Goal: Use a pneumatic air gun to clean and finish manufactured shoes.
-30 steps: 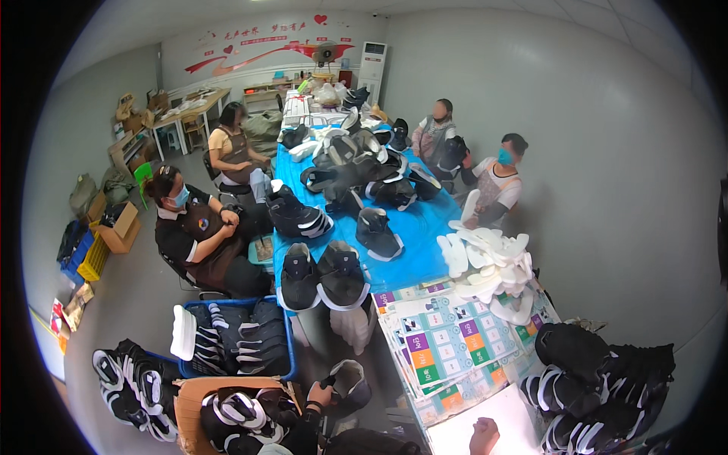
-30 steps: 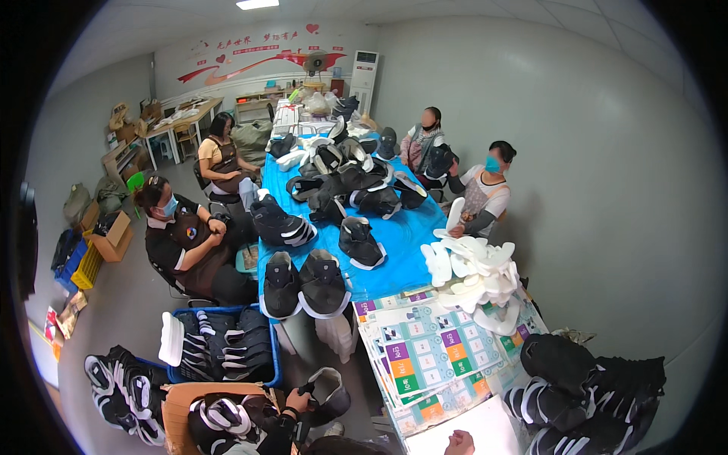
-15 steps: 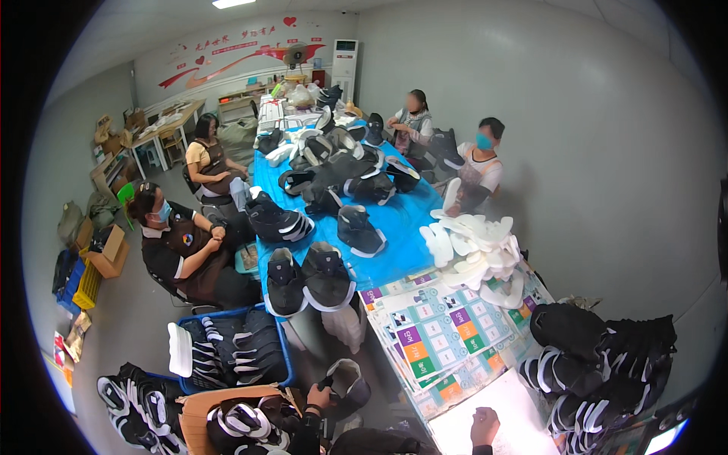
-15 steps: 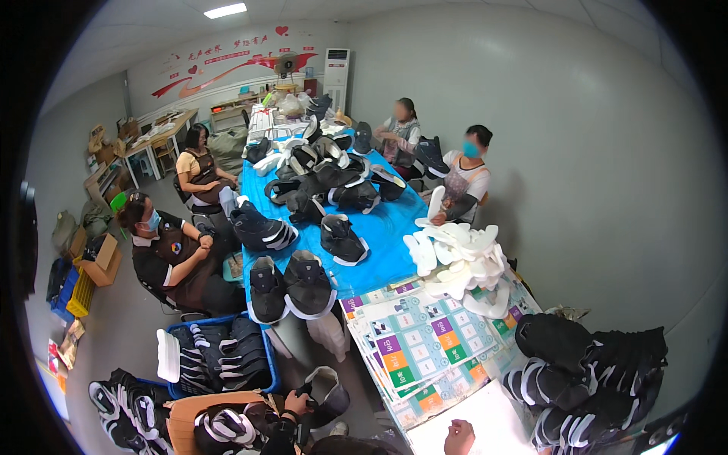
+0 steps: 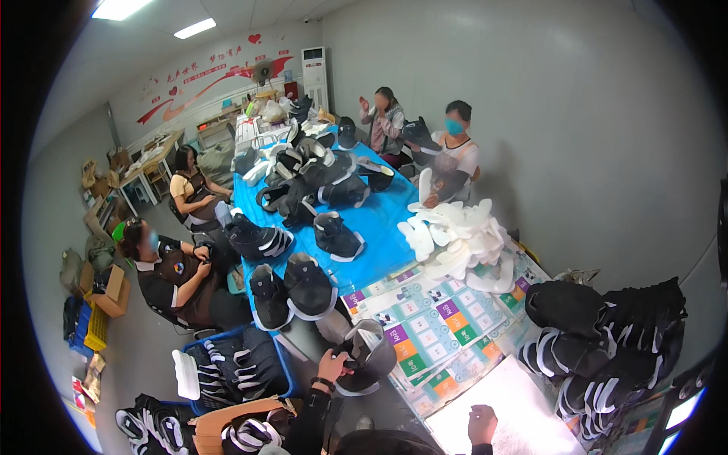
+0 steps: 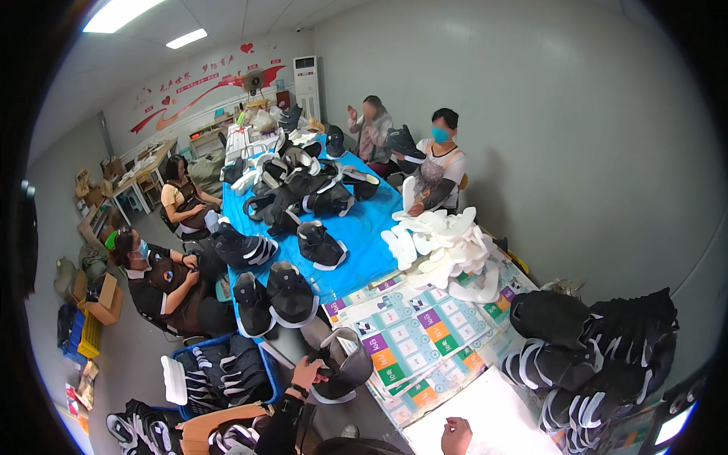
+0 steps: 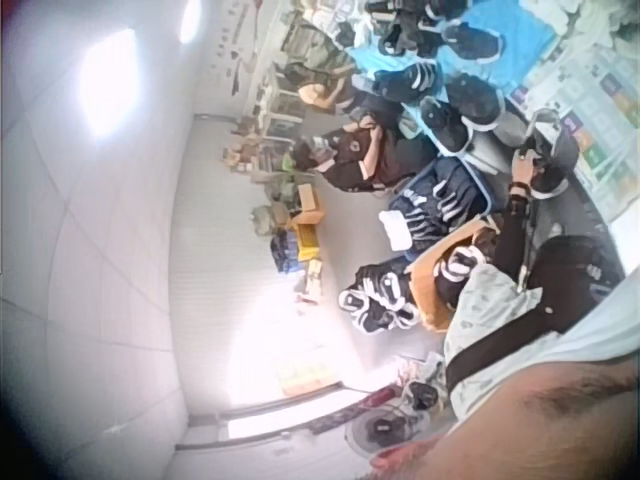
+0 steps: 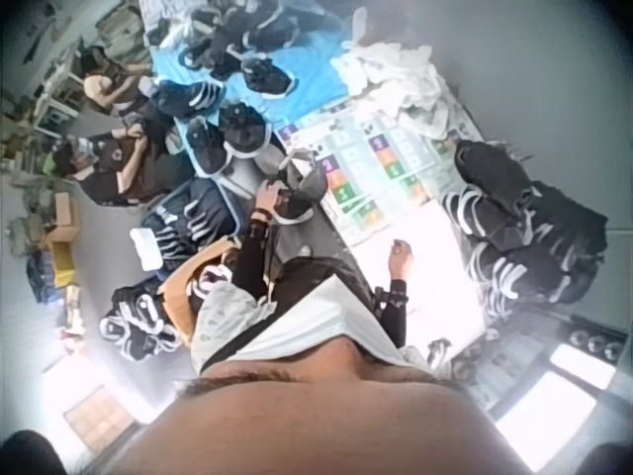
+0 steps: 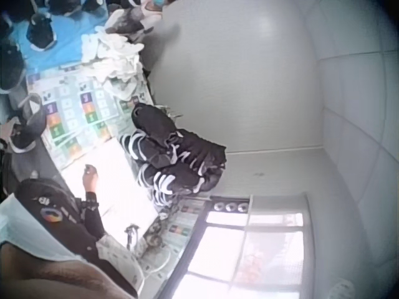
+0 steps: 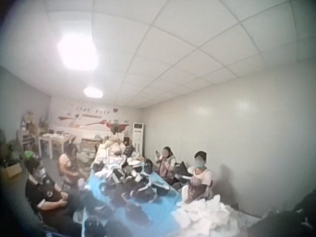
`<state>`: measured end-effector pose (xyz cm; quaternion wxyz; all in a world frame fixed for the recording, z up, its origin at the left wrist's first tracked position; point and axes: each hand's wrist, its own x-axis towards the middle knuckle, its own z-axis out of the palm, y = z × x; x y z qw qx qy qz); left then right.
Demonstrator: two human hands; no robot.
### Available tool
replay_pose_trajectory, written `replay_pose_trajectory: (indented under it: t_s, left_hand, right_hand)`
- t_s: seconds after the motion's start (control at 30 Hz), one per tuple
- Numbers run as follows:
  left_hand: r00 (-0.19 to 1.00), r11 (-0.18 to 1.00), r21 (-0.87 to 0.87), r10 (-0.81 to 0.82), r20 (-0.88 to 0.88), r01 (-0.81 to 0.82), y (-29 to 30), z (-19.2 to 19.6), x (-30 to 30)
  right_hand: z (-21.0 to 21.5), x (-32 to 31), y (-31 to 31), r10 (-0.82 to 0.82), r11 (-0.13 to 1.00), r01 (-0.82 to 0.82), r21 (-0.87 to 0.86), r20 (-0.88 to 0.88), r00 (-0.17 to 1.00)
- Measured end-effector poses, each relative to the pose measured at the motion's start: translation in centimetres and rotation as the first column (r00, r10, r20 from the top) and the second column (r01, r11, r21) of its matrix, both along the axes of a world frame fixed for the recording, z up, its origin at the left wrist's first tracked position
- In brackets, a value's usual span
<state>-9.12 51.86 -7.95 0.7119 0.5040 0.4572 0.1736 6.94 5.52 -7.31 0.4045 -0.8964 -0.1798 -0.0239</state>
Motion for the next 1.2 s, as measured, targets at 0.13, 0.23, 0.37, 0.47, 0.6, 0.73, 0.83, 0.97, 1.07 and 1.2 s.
replay_pose_trajectory:
  t_s: [0.13,0.23,0.37,0.47,0.6,0.73,0.83,0.97,1.07,1.2]
  left_hand:
    - [0.999,1.000,0.018,-0.021,0.031,0.020,1.3,1.0,6.3]
    - [1.000,0.992,0.122,-0.014,0.013,0.013,2.9,1.8,11.3]
    - [0.979,0.964,0.196,-0.157,-0.130,0.180,6.7,3.0,18.1]
    - [0.941,0.948,0.141,-0.249,-0.231,0.285,10.3,1.3,22.0]
    - [0.870,0.866,0.170,-0.422,-0.257,0.470,12.7,-1.9,25.0]
    - [0.566,0.587,0.061,-0.742,-0.360,0.808,15.3,-0.8,27.3]
    - [0.611,0.497,0.356,-0.630,-0.478,0.791,19.6,-0.3,29.3]
    - [0.922,0.287,0.949,-0.388,-0.006,0.127,28.9,8.1,39.2]
    - [0.950,0.097,0.995,-0.310,0.039,-0.009,35.2,17.3,49.0]
    - [0.879,0.478,0.876,-0.443,0.176,0.066,39.8,22.5,58.8]
  right_hand:
    - [-0.4,2.0,-1.9,-0.026,0.999,0.026,0.027,-0.028,0.999]
    - [0.1,4.0,-1.6,-0.101,0.991,0.110,0.071,-0.118,0.988]
    - [1.4,6.4,1.0,-0.119,0.988,0.130,0.083,-0.122,0.985]
    - [3.5,7.3,4.9,-0.139,0.990,0.141,-0.003,-0.212,0.967]
    - [2.7,9.7,11.3,-0.214,0.974,0.198,-0.113,-0.147,0.966]
    - [3.5,10.3,17.8,-0.199,0.972,0.182,-0.151,-0.107,0.974]
    - [3.8,11.0,20.9,-0.172,0.974,0.136,-0.180,-0.203,0.964]
    - [4.0,12.3,22.5,-0.186,0.966,0.138,-0.220,-0.218,0.958]
    - [5.3,13.5,24.2,-0.224,0.957,0.172,-0.233,-0.220,0.949]
    - [4.1,14.3,24.1,-0.188,0.946,0.137,-0.294,-0.153,0.970]
